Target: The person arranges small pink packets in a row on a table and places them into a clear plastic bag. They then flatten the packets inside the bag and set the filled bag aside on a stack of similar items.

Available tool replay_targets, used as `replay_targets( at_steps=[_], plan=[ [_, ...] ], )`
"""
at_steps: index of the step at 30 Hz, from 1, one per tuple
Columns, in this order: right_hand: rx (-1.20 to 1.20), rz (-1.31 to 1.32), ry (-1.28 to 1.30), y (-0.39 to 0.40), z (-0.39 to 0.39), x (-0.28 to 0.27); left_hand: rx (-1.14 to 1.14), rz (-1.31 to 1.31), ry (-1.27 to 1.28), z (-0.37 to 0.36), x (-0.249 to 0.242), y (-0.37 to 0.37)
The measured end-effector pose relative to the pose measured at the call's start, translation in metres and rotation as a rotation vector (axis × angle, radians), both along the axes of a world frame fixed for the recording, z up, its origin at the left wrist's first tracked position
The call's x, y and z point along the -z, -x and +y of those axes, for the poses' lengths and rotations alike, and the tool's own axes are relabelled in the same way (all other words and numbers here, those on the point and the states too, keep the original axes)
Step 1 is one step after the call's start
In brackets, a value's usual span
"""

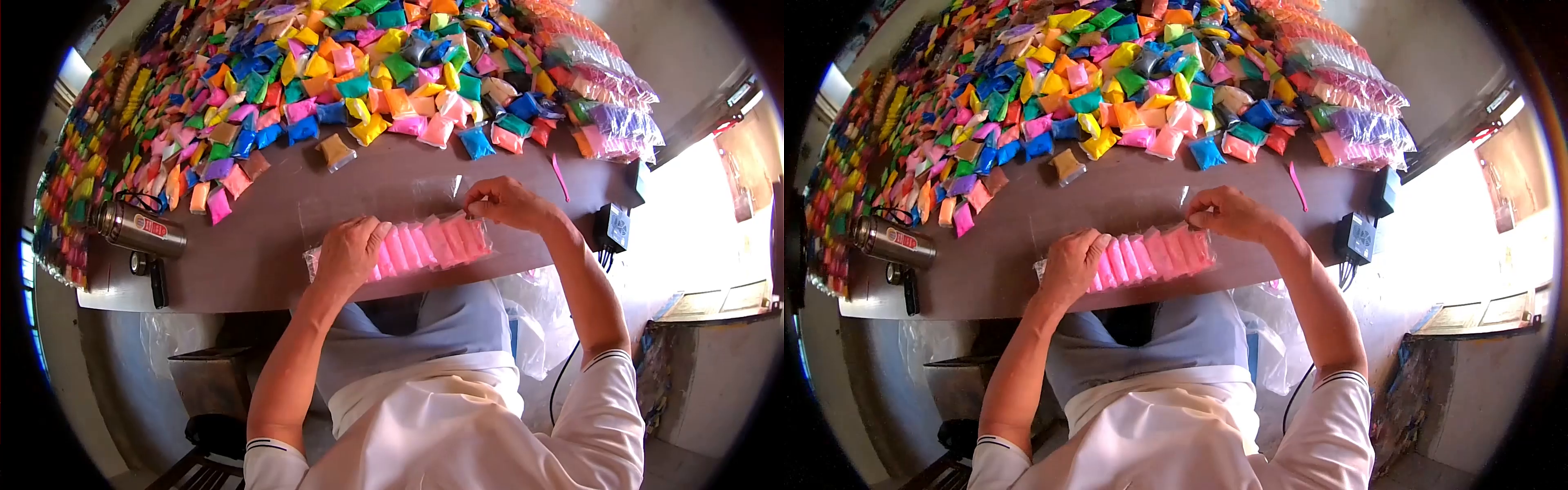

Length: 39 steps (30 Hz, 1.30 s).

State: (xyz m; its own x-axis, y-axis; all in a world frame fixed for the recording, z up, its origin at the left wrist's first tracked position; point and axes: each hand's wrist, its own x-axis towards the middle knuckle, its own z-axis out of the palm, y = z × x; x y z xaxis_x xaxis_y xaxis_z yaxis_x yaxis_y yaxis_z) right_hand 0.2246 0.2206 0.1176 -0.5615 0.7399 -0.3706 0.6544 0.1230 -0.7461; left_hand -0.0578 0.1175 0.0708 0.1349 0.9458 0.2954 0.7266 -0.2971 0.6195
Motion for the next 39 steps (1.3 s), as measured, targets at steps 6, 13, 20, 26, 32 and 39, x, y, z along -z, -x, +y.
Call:
replay_targets(
  at_steps=[6, 13, 20, 26, 32, 39],
  plan=[
    [-0.045, 0.108, -0.316, 0.011, -0.011, 0.015, 0.001, 0.023, -0.010, 0.001, 0.003, 0.000],
    [-0.025, 0.035, -0.231, 0.019, -0.010, 0.022, -0.007, 0.014, 0.028, 0.000, 0.002, 0.000],
    [-0.141, -0.028, -0.289, 0.021, -0.002, 0.032, 0.019, 0.003, 0.010, 0.003, 0.005, -0.003],
    [-0.137, -0.069, -0.320, 0.029, -0.010, 0.013, 0.015, 0.037, 0.001, 0.002, 0.007, -0.003],
    [-0.109, 0.264, -0.567, 0.059, -0.036, 0.034, 0.001, 0.003, -0.023, 0.002, 0.012, -0.004],
    [-0.235, 0.095, -0.448, 0.066, -0.032, 0.038, -0.015, 0.015, 0.009, 0.000, 0.007, -0.006]
  ],
)
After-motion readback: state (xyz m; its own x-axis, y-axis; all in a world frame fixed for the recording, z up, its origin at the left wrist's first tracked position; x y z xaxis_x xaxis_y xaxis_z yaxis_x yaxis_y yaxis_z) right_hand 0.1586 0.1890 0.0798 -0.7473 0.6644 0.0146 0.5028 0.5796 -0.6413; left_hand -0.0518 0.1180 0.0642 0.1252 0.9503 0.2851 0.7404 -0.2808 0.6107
